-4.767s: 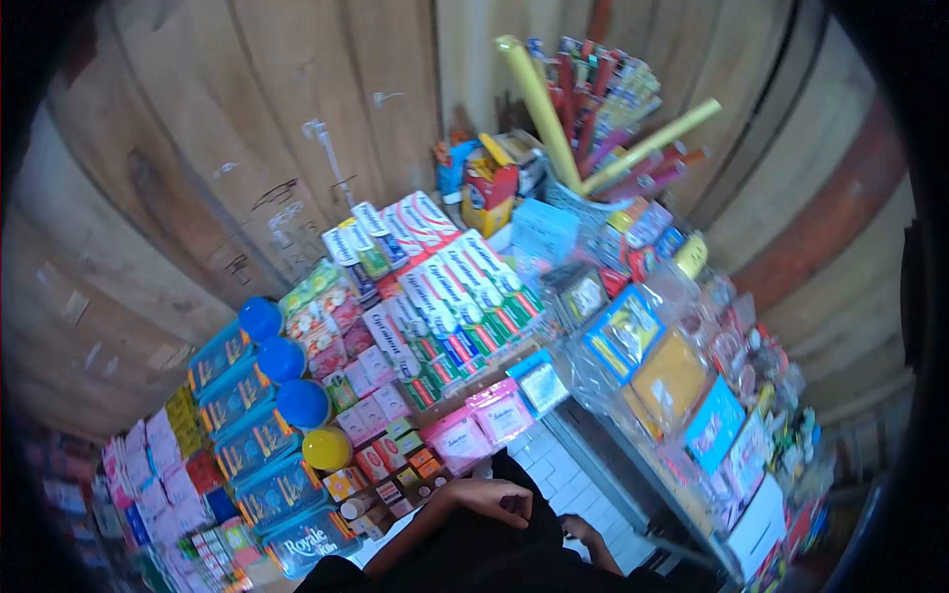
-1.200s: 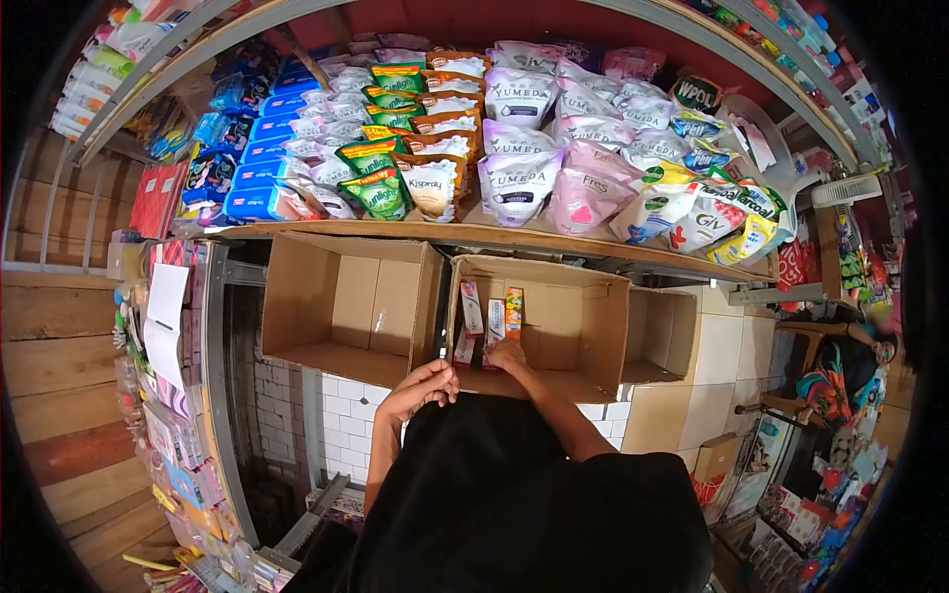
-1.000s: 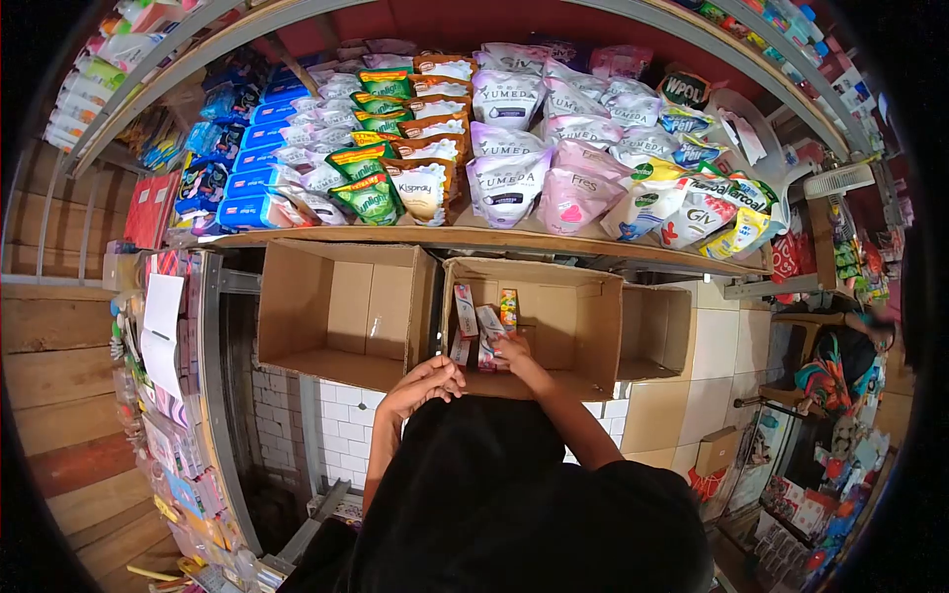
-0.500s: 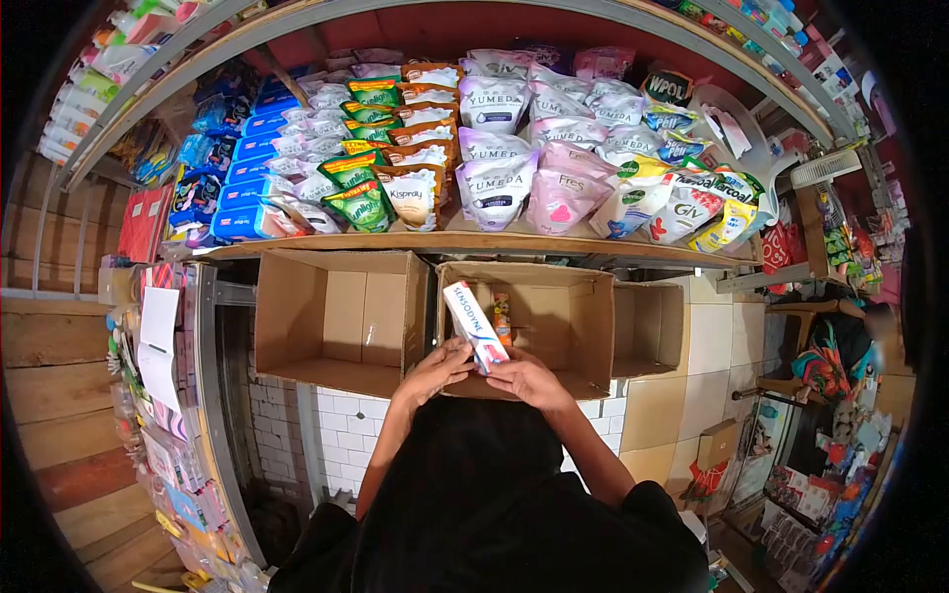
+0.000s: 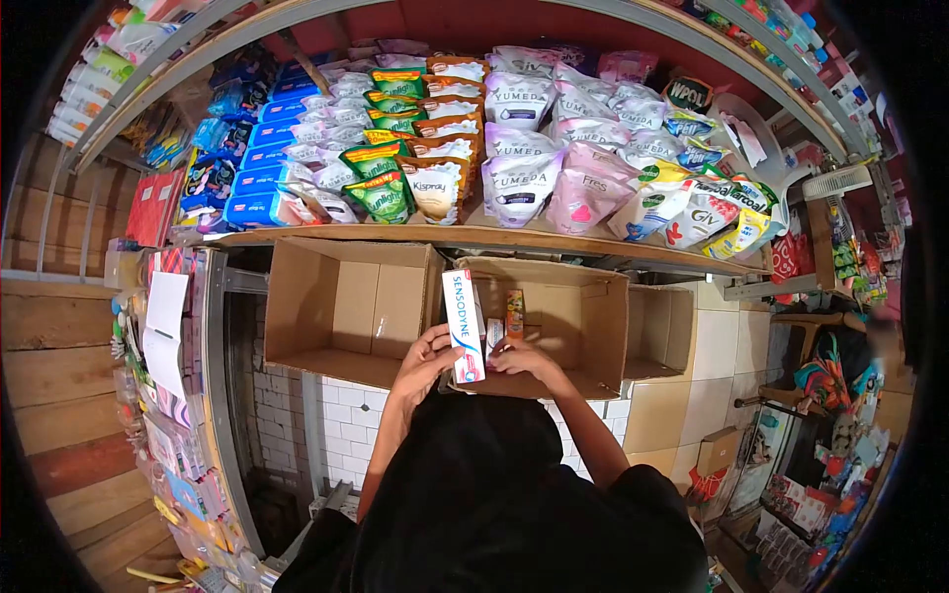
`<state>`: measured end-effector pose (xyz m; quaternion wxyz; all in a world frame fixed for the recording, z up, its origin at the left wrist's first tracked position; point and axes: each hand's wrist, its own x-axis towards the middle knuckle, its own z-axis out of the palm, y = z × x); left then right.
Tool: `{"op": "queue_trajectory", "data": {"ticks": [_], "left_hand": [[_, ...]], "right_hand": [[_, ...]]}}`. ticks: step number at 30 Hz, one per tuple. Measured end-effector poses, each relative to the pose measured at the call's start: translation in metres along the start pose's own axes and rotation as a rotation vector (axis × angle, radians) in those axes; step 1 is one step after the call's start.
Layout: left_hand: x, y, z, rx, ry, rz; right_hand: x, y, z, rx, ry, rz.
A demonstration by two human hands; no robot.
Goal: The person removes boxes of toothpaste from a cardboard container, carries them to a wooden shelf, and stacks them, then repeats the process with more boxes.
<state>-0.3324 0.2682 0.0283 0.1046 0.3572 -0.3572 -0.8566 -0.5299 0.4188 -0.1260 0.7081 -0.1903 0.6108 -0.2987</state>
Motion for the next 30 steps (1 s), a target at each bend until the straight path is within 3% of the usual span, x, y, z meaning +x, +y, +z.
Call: {"op": "queue_trajectory", "data": {"ticks": [1,5,11,14,17,20,24,26,30], "left_hand": [[-0.003,0.002,-0.001,0.001,0.009,-0.009],[-0.013,0.008,-0.004,0.005,0.025,-0.011],[-0.024,0.008,-0.01,-0.006,0.033,-0.014],[-0.028,0.006,-0.01,-0.022,0.032,-0.012],[-0.029,0.003,-0.012,-0.023,0.025,-0.008],[-0.028,0.003,-0.011,-0.034,0.007,-0.008],[-0.025,0.005,-0.007,-0.029,-0.014,-0.016],[-0.023,0.005,-0.005,-0.025,-0.026,-0.021],[-0.018,0.001,-0.004,-0.006,-0.042,-0.038]], "right_hand": [[0.019,0.013,-0.005,-0.096,0.073,0.147],[0.082,0.058,0.003,-1.043,0.194,0.166],[0.084,0.042,0.022,-0.953,0.174,0.358],[0.074,0.029,0.037,-1.052,0.244,0.423],[0.095,0.058,0.026,-0.887,0.177,0.393],[0.096,0.059,0.031,-0.945,0.397,0.236],[0.045,0.017,0.023,-0.285,0.275,0.201],[0.073,0.054,0.023,0.292,0.349,0.299],[0.052,0.058,0.019,0.575,0.405,0.231]]}}
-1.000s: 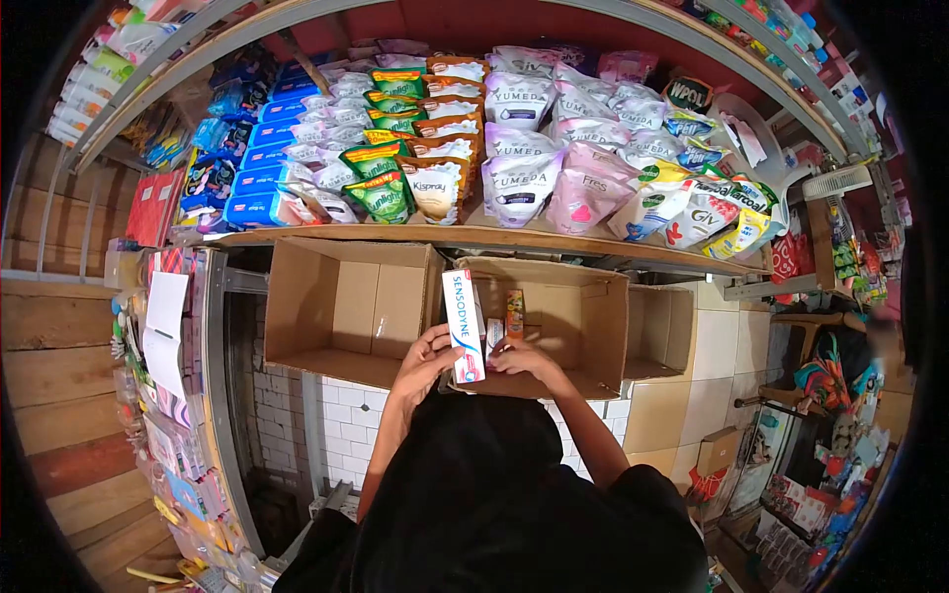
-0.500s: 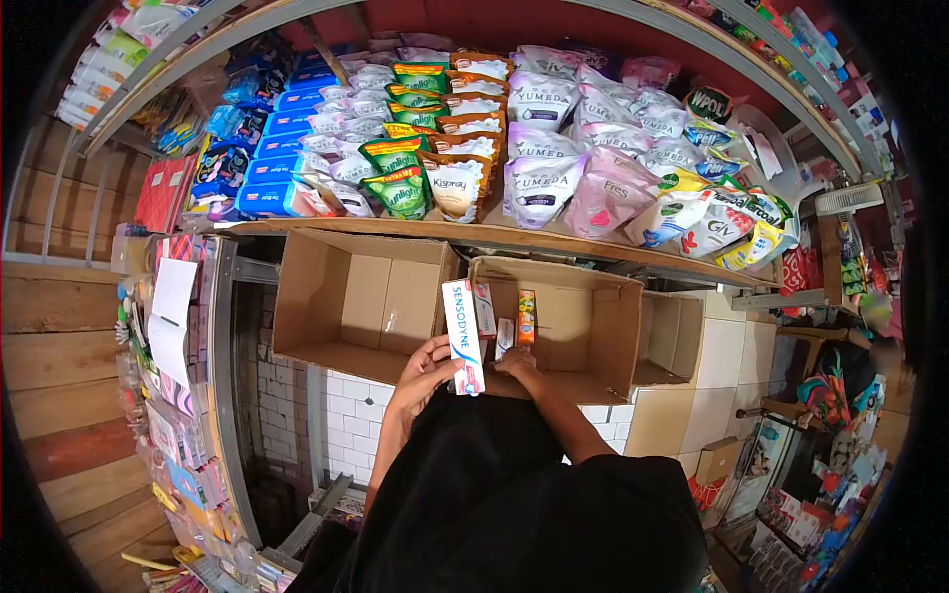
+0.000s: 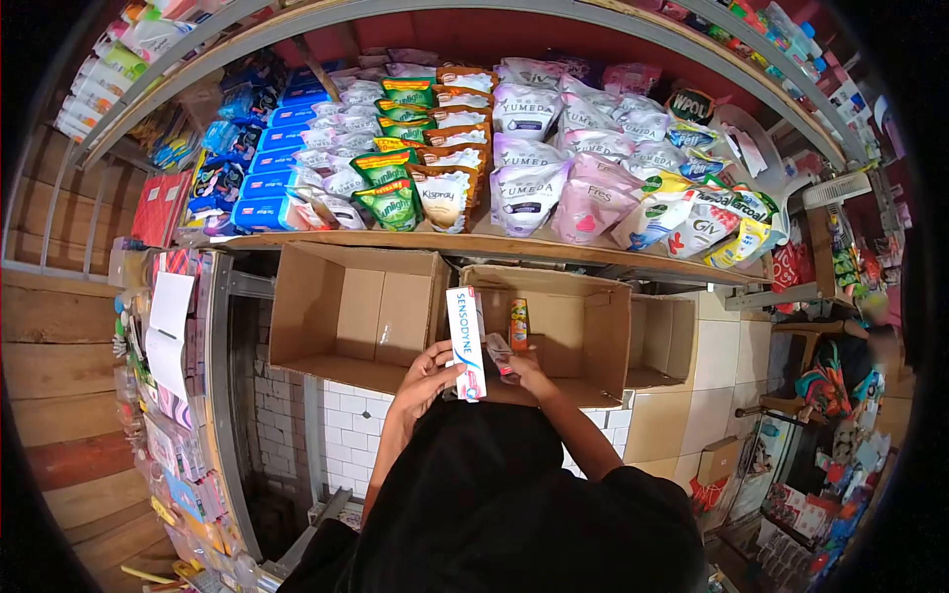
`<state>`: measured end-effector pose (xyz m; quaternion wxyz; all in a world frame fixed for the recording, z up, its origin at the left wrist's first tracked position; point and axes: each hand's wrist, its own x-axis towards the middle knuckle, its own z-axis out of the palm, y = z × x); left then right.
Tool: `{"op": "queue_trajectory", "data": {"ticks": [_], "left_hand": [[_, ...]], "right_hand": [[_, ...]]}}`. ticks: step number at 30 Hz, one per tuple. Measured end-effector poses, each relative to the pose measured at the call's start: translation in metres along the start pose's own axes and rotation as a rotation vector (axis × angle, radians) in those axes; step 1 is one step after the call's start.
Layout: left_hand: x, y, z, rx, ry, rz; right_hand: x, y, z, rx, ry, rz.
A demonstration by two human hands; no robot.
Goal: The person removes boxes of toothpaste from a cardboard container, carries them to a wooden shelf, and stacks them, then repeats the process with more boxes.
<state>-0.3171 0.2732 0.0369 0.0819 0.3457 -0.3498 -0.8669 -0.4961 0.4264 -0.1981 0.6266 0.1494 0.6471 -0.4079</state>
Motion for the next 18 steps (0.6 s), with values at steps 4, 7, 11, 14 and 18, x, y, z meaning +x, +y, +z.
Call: {"op": "queue_trajectory", "data": {"ticks": [4,7,11,14,18], "left_hand": [[0.004,-0.005,-0.003,0.0,-0.022,-0.018],[0.008,-0.006,-0.003,-0.019,-0.031,-0.027],[0.013,-0.006,-0.005,-0.017,-0.022,-0.036],[0.014,-0.003,-0.005,-0.035,-0.019,-0.026],[0.015,0.006,-0.008,-0.085,-0.054,-0.009]], "right_hand": [[-0.044,-0.01,-0.008,0.074,-0.019,-0.046],[-0.095,-0.027,-0.008,0.176,-0.081,-0.103],[-0.141,-0.044,-0.004,0.373,-0.223,-0.121],[-0.167,-0.046,0.005,0.477,-0.377,-0.188],[-0.192,-0.05,0.03,0.502,-0.492,-0.326]]}}
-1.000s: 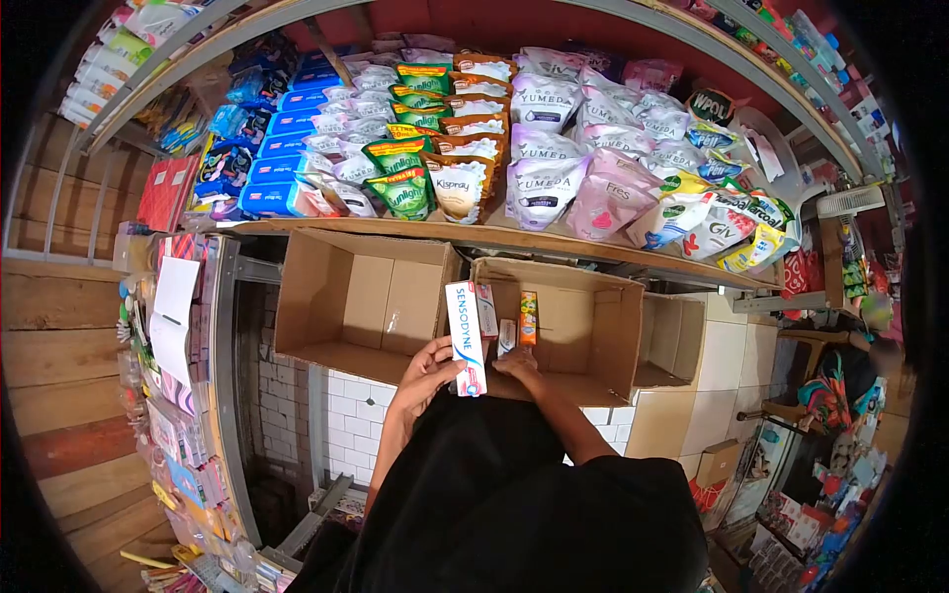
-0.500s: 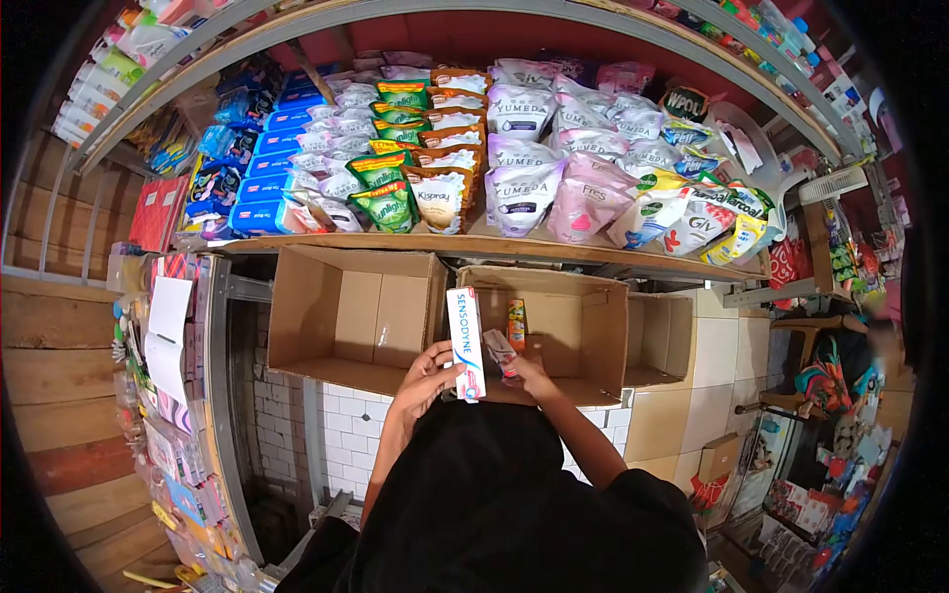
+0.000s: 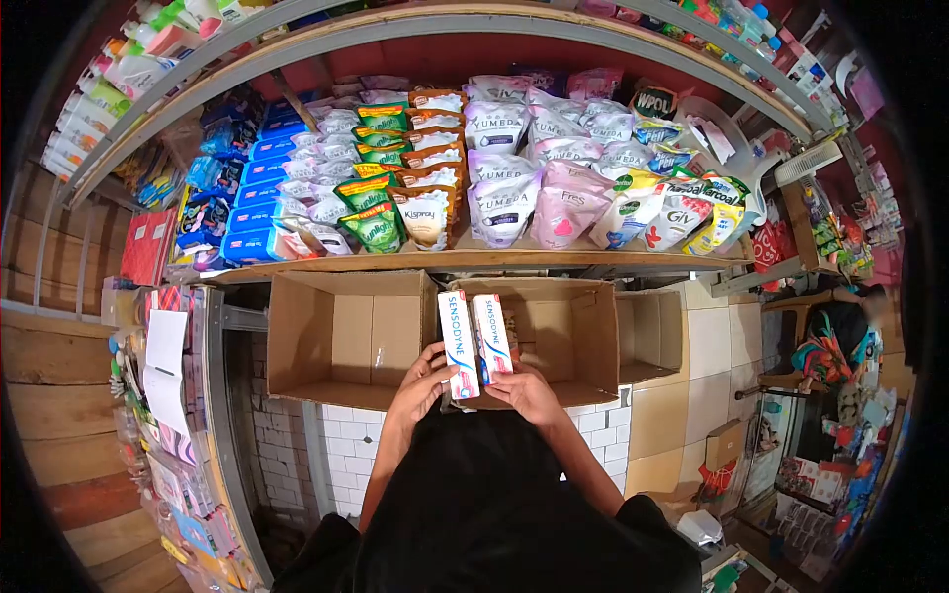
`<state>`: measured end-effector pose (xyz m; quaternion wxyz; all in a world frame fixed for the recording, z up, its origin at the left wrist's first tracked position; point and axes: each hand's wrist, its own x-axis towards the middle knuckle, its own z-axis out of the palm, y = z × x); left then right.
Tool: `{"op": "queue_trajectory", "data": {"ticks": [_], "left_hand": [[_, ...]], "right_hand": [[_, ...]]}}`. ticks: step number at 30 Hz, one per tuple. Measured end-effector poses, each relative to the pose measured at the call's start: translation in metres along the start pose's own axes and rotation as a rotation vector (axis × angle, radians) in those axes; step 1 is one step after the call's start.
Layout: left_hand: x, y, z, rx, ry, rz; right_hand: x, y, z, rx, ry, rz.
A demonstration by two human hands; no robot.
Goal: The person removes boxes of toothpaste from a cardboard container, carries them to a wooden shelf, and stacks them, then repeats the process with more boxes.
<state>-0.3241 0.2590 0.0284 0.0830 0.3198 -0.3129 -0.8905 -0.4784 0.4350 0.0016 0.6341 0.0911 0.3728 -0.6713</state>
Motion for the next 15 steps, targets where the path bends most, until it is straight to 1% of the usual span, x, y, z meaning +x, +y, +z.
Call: {"op": "queue_trajectory", "data": {"ticks": [1,4,7,15], "left_hand": [[-0.001,0.004,0.0,-0.016,-0.017,0.001],[-0.005,0.014,-0.003,-0.024,-0.064,-0.005],[-0.01,0.021,-0.009,-0.036,-0.066,-0.017],[-0.026,0.036,-0.036,-0.052,-0.11,-0.031]], "right_hand": [[-0.003,-0.001,0.011,-0.045,0.009,-0.045],[0.002,0.007,0.021,-0.073,0.047,-0.089],[-0.004,0.006,0.044,-0.165,0.059,-0.098],[-0.001,0.024,0.078,-0.206,0.067,-0.139]]}}
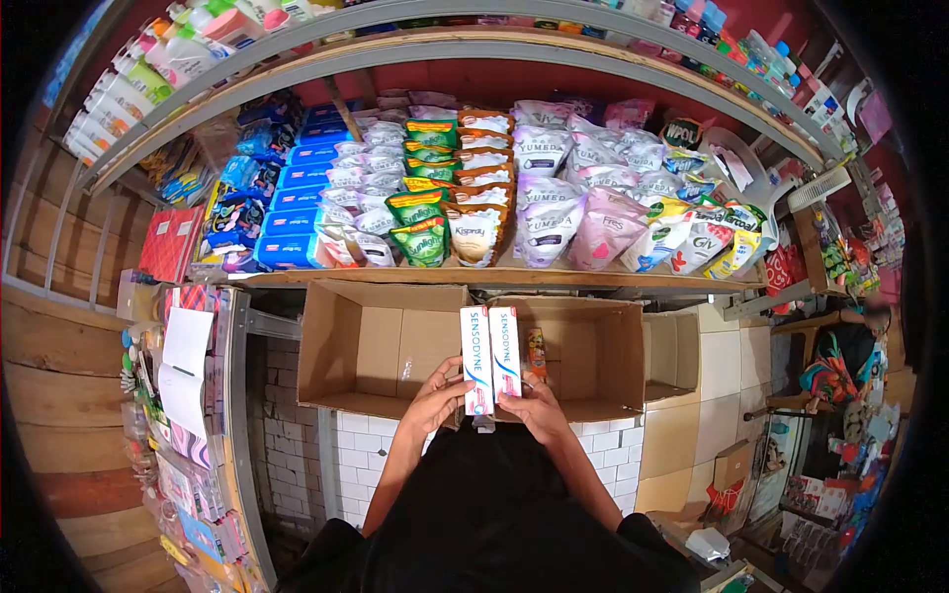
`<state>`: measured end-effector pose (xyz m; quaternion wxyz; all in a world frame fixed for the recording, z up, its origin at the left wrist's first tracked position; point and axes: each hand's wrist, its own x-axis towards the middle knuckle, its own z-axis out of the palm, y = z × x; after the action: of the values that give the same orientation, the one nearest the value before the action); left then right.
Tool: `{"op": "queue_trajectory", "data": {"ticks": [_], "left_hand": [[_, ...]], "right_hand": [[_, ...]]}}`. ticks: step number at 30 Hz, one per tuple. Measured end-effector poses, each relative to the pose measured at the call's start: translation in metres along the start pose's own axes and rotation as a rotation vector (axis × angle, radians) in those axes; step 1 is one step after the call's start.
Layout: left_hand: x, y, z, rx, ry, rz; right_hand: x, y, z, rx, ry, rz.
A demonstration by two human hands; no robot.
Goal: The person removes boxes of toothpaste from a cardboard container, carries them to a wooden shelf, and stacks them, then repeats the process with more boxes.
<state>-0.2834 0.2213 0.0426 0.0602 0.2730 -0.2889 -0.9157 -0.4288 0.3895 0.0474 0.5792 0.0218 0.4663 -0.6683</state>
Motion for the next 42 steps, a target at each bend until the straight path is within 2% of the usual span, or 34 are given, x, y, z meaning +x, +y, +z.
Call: {"op": "queue_trajectory", "data": {"ticks": [7,12,16,20,29,42], "left_hand": [[-0.011,-0.008,0.004,-0.031,0.031,0.083],[-0.022,-0.028,0.029,-0.096,0.169,0.193],[-0.026,-0.075,0.027,-0.16,0.28,0.322],[-0.05,-0.104,0.048,-0.267,0.407,0.444],[-0.145,-0.155,0.048,-0.455,0.587,0.685],[-0.347,-0.265,0.023,-0.614,0.903,0.97]], "right_hand": [[-0.005,-0.015,0.01,-0.06,-0.057,0.019],[0.008,-0.024,-0.013,-0.219,-0.202,0.037],[0.001,-0.056,-0.005,-0.439,-0.285,0.189],[0.0,-0.057,-0.002,-0.453,-0.429,0.301],[-0.001,0.019,0.024,-0.634,-0.736,0.41],[-0.105,0.202,0.121,-0.886,-1.041,0.701]]}}
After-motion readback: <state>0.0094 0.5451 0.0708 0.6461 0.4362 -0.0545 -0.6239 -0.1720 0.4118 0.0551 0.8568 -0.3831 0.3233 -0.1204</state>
